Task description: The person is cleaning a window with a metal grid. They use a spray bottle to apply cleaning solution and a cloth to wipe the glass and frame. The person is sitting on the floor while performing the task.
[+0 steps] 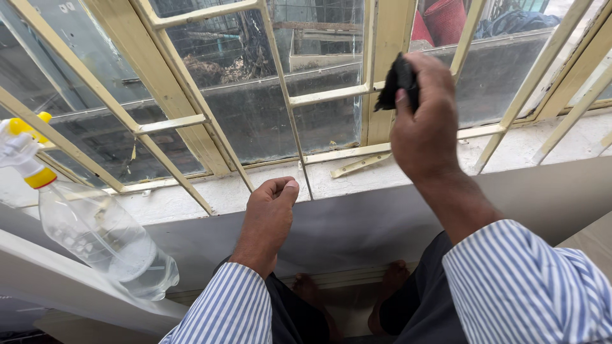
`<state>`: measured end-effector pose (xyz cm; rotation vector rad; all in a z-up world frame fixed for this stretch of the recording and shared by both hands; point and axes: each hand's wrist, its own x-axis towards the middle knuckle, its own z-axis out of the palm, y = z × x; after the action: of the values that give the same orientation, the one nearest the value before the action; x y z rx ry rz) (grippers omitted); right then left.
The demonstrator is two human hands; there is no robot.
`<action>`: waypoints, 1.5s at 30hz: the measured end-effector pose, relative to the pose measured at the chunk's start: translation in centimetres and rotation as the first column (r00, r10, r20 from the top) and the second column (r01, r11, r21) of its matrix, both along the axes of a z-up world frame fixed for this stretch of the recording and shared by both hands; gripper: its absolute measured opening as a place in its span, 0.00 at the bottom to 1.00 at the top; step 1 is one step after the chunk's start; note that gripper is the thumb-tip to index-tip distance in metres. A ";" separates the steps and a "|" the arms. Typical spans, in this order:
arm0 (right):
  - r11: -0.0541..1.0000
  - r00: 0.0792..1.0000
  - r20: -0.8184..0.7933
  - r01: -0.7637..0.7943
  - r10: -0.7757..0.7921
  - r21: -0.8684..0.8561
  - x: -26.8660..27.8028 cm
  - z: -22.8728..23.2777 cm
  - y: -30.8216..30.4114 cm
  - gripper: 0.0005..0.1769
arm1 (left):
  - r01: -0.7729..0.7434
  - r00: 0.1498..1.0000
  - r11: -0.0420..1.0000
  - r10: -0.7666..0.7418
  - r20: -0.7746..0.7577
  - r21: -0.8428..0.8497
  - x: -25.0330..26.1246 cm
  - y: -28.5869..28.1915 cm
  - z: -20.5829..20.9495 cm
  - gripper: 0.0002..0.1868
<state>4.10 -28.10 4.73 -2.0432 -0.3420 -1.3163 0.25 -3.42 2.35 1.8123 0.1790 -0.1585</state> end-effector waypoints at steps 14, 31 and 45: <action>0.987 0.961 -0.228 -0.150 0.159 0.055 -0.8 0.8 2.8 0.28 | -0.047 0.999 0.999 0.046 0.016 0.014 -2.5 -1.4 1.8 0.24; 0.997 0.974 -0.223 0.032 -0.048 -0.073 0.2 0.3 3.0 0.25 | 0.025 0.998 0.993 -0.032 -0.052 -0.118 1.4 2.1 -1.1 0.23; 0.987 0.937 -0.310 0.148 -0.160 -0.063 -0.4 1.0 4.3 0.18 | 0.199 0.967 0.972 -0.215 -0.134 -0.124 4.9 4.6 -1.9 0.22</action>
<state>3.70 -23.81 5.76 -2.3078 -0.0643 -1.0526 5.20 1.22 0.45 1.7079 0.0815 -0.4424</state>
